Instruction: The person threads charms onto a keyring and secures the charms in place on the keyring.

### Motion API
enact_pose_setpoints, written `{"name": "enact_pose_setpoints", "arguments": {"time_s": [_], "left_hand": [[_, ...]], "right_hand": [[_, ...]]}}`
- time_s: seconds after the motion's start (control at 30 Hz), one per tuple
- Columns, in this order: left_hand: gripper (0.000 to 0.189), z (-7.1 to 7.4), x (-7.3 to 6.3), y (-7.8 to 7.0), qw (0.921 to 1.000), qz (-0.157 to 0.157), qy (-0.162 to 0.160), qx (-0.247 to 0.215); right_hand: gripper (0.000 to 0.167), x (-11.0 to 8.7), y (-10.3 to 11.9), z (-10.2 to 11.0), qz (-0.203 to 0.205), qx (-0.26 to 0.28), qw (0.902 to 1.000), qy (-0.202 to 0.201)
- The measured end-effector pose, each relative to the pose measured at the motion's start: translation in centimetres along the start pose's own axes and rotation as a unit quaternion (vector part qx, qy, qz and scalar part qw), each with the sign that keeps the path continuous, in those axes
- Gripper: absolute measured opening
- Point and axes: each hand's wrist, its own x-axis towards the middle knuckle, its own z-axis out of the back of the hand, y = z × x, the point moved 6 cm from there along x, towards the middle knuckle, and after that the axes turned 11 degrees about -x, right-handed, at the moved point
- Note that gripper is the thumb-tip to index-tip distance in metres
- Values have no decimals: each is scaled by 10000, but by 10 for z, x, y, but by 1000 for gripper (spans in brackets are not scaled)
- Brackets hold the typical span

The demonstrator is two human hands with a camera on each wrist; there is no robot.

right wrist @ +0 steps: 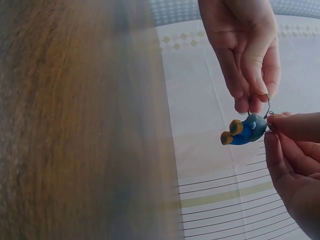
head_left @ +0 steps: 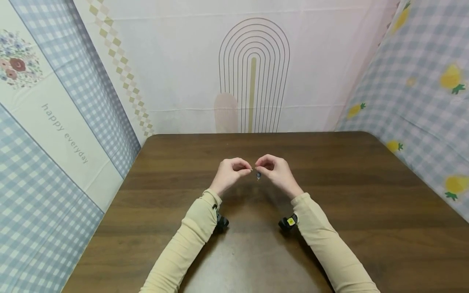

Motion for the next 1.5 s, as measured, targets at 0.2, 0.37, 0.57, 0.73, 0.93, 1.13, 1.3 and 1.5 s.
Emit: {"name": "enact_pose_setpoints", "arguments": {"time_s": [0.2, 0.37, 0.57, 0.73, 0.93, 1.13, 1.3, 1.5], "left_hand": [[5, 3, 0, -5, 9992, -193, -261, 247], [5, 4, 0, -8, 9984, -266, -382, 326], [6, 4, -1, -9, 9984, -300, -382, 305], [7, 3, -1, -11, 9984, -346, -322, 319], [7, 1, -2, -13, 9974, -497, -280, 449], [6, -2, -3, -16, 9955, -699, -182, 619], [7, -3, -3, -18, 9953, -830, -115, 478], [9, -3, -3, -16, 9970, -779, -16, -49]], "right_hand": [[5, 0, 8, 1, 365, -442, 9978, -336], [5, 0, 10, 2, 464, -527, 9962, -506], [4, -1, 7, 1, 393, -515, 9966, -501], [4, -1, 10, 2, 481, -581, 9959, -491], [4, -3, 15, 3, 674, -829, 9930, -510], [5, -6, 20, 2, 1186, -1203, 9836, -626], [5, -6, 21, 4, 1306, -1246, 9808, -742], [7, -6, 19, 6, 1249, -1014, 9838, -792]]}}
